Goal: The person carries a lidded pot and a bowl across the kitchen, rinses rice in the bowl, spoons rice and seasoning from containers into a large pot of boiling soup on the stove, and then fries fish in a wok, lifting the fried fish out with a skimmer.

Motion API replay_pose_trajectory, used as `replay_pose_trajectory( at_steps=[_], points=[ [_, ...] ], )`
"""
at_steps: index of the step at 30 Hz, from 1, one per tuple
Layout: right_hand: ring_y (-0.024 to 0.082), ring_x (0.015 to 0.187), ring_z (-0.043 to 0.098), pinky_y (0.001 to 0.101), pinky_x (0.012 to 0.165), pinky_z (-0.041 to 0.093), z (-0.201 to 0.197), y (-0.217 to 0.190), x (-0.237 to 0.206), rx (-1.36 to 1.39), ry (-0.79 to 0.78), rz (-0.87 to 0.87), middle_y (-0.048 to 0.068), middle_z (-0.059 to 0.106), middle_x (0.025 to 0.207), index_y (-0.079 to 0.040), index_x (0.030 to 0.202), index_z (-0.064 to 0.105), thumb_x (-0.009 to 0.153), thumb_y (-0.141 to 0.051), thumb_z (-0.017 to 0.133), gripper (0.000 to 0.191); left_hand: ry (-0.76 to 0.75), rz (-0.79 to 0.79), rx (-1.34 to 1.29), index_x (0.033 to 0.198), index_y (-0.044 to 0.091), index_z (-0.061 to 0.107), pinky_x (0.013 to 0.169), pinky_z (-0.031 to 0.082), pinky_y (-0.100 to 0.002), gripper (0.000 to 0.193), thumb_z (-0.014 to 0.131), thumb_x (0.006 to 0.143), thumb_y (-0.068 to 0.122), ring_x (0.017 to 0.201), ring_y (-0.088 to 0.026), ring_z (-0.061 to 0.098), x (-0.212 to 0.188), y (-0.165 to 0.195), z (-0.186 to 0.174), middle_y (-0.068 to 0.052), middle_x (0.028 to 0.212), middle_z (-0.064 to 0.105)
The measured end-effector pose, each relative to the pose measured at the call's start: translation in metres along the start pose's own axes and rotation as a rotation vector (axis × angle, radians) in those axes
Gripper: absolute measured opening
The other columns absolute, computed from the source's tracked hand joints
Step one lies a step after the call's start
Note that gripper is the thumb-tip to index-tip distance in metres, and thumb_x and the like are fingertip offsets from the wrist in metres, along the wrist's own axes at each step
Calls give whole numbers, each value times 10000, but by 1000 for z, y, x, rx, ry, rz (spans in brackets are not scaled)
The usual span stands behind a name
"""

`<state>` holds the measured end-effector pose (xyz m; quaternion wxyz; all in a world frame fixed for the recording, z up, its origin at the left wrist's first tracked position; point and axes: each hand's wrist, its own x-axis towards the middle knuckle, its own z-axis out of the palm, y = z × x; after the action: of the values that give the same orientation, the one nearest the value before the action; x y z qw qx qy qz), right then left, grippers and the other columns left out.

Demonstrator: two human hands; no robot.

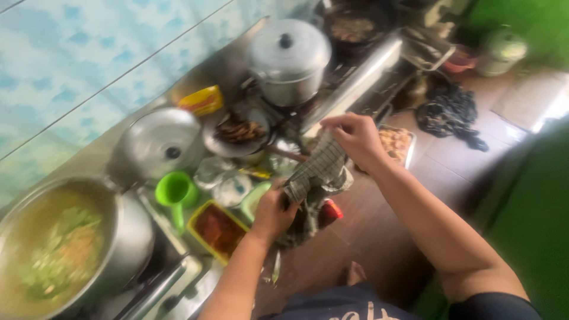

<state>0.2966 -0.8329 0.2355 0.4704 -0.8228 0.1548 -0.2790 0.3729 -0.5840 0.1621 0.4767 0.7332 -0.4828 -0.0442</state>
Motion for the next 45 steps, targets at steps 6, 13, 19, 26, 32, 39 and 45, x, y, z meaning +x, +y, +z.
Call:
replay_pose_trajectory(
  at_steps=[6,13,19,26,32,39,45],
  points=[
    [259,1007,688,380,901,524,-135,69,-25,-485,-201,38,127,724,1070,-163,1362,678,785,-71,745,589,-276,-231,-545,1108,38,709,854,571,-343,220,705,888,42,965,-219,719,85,42,99,-101,1061,748],
    [358,1348,462,403,1093,377,-270,135,-51,-227,-417,-102,252,508,1448,-57,1486,459,624,-47,845,945,-758,-167,-841,1214,11,702,902,563,-323,212,675,1023,98,1034,-131,673,184,89,243,-53,1106,749],
    [255,1014,724,361,908,562,-345,193,-11,-253,-370,355,149,758,1076,-78,1284,662,740,-22,647,547,-848,-221,-795,1231,46,638,893,583,-313,299,705,941,75,1002,-130,700,262,99,307,-45,1084,746],
    [265,915,688,388,825,555,-415,258,56,-527,-444,406,123,720,991,-102,1120,708,666,-103,777,459,-925,-229,-614,1199,35,673,827,578,-329,270,697,930,35,946,-139,687,356,60,379,-50,1057,743],
    [259,965,687,391,834,564,-506,309,136,-427,-394,467,123,690,1073,-113,1198,645,694,-122,781,523,-1031,-240,-703,1211,25,679,873,588,-328,260,705,953,37,979,-139,693,480,28,464,-50,1079,747],
    [248,1094,661,363,948,545,-594,349,185,447,129,475,115,669,1203,-68,1388,535,655,-28,703,753,-1002,-612,-1210,1232,12,673,813,582,-384,375,706,893,169,945,-230,718,598,36,557,-128,1066,771],
    [312,1070,698,412,931,583,-704,464,228,666,373,416,198,687,1198,96,1324,571,744,41,633,586,-563,-60,-611,1290,56,654,952,543,-351,450,743,913,284,1110,-212,685,671,38,642,-95,1212,727]
  ],
)
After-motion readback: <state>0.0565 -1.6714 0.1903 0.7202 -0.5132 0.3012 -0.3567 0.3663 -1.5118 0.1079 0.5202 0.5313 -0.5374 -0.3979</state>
